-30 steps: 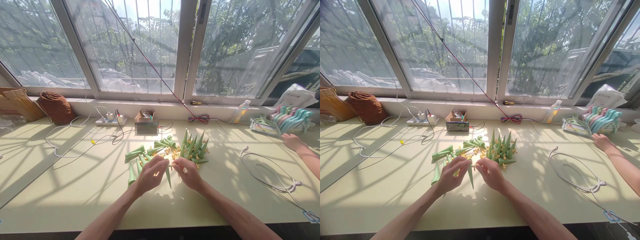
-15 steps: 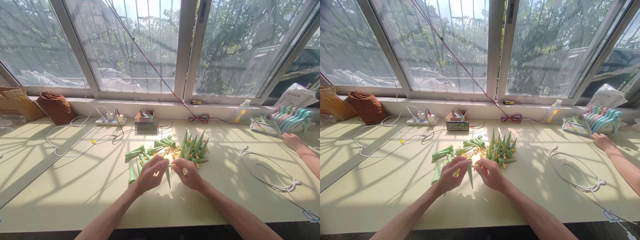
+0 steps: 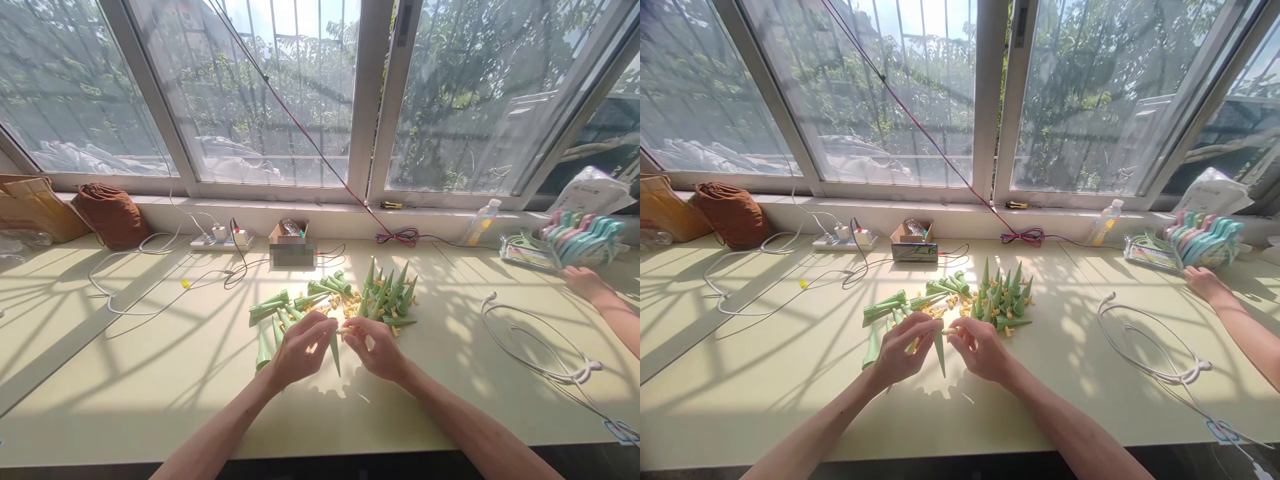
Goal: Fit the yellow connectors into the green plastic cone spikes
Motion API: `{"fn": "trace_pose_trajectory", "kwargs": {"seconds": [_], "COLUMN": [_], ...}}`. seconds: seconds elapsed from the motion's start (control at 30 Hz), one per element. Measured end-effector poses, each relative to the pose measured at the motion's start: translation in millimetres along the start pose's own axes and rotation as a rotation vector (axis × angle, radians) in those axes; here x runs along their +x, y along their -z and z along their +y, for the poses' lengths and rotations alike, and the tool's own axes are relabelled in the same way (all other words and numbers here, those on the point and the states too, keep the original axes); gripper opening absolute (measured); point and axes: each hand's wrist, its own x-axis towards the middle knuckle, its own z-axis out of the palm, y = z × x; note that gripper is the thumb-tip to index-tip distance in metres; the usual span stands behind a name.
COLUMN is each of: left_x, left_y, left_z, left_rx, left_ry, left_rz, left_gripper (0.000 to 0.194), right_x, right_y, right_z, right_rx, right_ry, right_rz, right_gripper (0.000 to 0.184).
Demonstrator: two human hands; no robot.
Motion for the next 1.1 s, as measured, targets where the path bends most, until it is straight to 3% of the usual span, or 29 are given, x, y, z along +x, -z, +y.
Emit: {"fn": "trace_pose_trajectory", "kwargs": {"seconds": [0.17, 0.43, 0.63, 0.9, 1.1], "left_x": [1.3, 1.1, 0.9, -0.1, 1.2], "left_y": [0.6, 0.8, 0.7, 0.3, 1.2], "left_z": [1.6, 2.4, 1.7, 1.1, 2.1], "left_rx": [0.009, 0.021, 0.024, 0.013, 0.022], "left_ry": [0.000, 0.009, 0.018, 0.009, 0.019], "left_rz": [-0.009, -0.015, -0.027, -0.034, -0.024], "left_gripper": [0.030, 0.029, 0.028, 0.031, 0.029], "right_x": [-1.2, -0.3, -0.7, -0.3, -0.6], "right_y": [-0.8, -0.7, 0.3, -0.9, -0.7], "right_z": [-0.1, 1.2, 0.2, 2.2, 1.0], "right_rx": [-0.010, -0.035, -0.006, -0.051, -0.021], "right_ry": [0.012, -0.030, -0.037, -0.056, -0.051], "right_rz": [-0.020, -0.049, -0.060, -0.066, -0.062], "right_gripper": [0.007, 0.020, 0.011, 0.021, 0.012]}}
